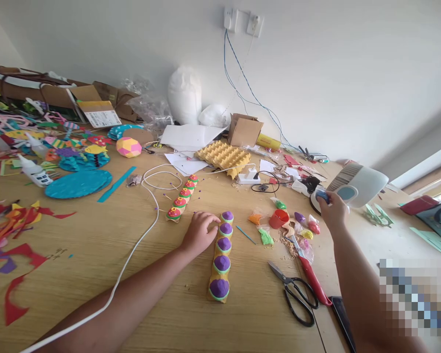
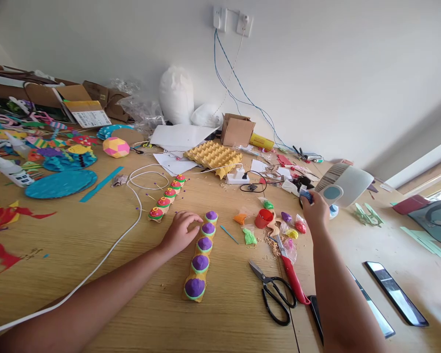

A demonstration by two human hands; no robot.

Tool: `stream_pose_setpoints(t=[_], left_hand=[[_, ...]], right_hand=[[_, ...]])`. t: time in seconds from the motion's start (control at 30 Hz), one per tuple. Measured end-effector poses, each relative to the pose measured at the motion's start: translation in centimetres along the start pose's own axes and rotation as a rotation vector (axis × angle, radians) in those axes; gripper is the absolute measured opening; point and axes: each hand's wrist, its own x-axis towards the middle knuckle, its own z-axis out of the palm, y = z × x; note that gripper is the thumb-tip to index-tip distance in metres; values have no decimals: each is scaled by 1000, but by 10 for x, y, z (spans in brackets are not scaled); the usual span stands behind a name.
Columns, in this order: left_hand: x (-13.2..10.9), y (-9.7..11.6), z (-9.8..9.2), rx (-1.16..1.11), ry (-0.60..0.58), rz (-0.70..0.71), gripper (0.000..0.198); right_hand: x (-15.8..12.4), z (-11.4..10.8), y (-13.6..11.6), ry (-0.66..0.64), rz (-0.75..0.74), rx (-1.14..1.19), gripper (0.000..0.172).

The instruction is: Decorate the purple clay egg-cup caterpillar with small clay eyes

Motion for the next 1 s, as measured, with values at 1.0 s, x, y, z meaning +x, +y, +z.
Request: stream_pose_setpoints(t=[1.0], left_hand=[[0,-3,-3,28,-25,32,20]], right_hand=[[-238,22,-172,-575,968,1589,39]])
